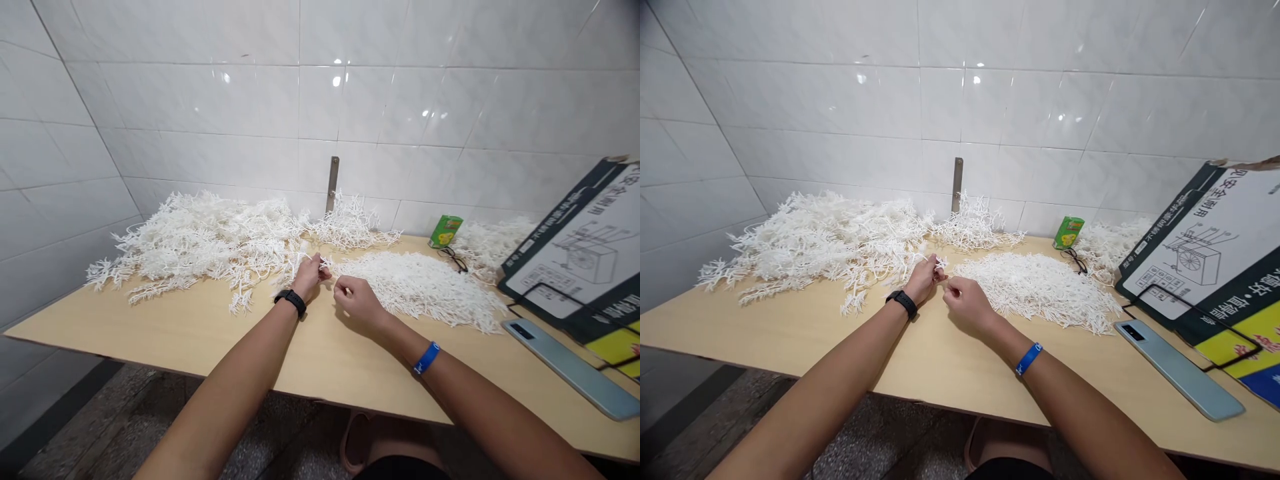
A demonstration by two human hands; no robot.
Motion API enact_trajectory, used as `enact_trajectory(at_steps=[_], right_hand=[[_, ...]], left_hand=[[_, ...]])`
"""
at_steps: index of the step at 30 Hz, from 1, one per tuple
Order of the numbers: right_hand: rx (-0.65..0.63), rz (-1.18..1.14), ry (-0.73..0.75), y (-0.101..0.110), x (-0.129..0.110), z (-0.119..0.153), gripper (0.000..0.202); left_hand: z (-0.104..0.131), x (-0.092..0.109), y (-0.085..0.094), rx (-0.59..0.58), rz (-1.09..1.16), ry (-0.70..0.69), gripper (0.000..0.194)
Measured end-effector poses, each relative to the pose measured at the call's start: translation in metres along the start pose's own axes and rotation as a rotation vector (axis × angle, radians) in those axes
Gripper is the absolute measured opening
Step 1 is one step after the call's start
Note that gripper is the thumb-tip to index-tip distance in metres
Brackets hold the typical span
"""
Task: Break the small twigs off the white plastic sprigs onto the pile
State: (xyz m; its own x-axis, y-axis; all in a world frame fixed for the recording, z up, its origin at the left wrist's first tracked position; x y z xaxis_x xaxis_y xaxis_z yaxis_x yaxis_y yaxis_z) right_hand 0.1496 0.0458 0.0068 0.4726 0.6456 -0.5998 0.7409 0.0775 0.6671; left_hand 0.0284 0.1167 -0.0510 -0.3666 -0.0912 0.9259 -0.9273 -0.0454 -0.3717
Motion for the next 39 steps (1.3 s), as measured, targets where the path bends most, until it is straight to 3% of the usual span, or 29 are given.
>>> enact_trajectory(at_steps=[4, 7, 13, 17, 22, 26, 31, 39], right_hand=[[0.109, 0.321, -0.09, 0.02, 0.018, -0.004, 0.026], [0.129, 0.417, -0.173, 0.03, 0.03, -0.006, 0.027], [0.196, 0.113, -0.284, 0.033, 0.036, -0.005, 0.045], [0.137, -0.255, -0.384, 0.02, 0.054, -0.007, 0.062], [0.106, -0.63, -0.538, 0.01, 0.068, -0.009, 0.059], [0.056, -0.72, -0.622, 0.008, 0.07, -0.006, 0.059], [-0.003, -0.728, -0.596, 0.009, 0.067, -0.005, 0.049], [-0.072, -0.752, -0.531, 0.003, 0.065, -0.007, 0.035]], left_hand=[[0.006, 0.004, -0.014, -0.161, -0.038, 0.005, 0.039], [0.008, 0.004, -0.018, -0.199, -0.089, -0.002, 0.04], [0.01, 0.003, -0.025, -0.254, -0.206, -0.048, 0.04], [0.016, 0.008, -0.036, -0.334, -0.321, -0.125, 0.039], [0.025, 0.015, -0.047, -0.406, -0.35, -0.175, 0.041], [0.032, 0.021, -0.059, -0.479, -0.364, -0.238, 0.044], [0.034, 0.024, -0.059, -0.458, -0.417, -0.277, 0.045], [0.027, 0.019, -0.049, -0.384, -0.298, -0.166, 0.042]])
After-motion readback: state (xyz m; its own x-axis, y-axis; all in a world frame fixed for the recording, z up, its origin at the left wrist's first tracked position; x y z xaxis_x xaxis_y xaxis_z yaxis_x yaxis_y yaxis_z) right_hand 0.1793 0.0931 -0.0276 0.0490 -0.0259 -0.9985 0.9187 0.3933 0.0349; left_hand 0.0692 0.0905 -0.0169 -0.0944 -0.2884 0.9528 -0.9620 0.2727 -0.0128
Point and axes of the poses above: each hand's wrist, its own z-axis away from the middle knuckle, its own y-axis out of the back of the hand, x = y × z, the point moved 8 cm from there along -z, towards the middle knuckle, and after that the axes turned 2 degrees about -x, right-handed, at the moved point
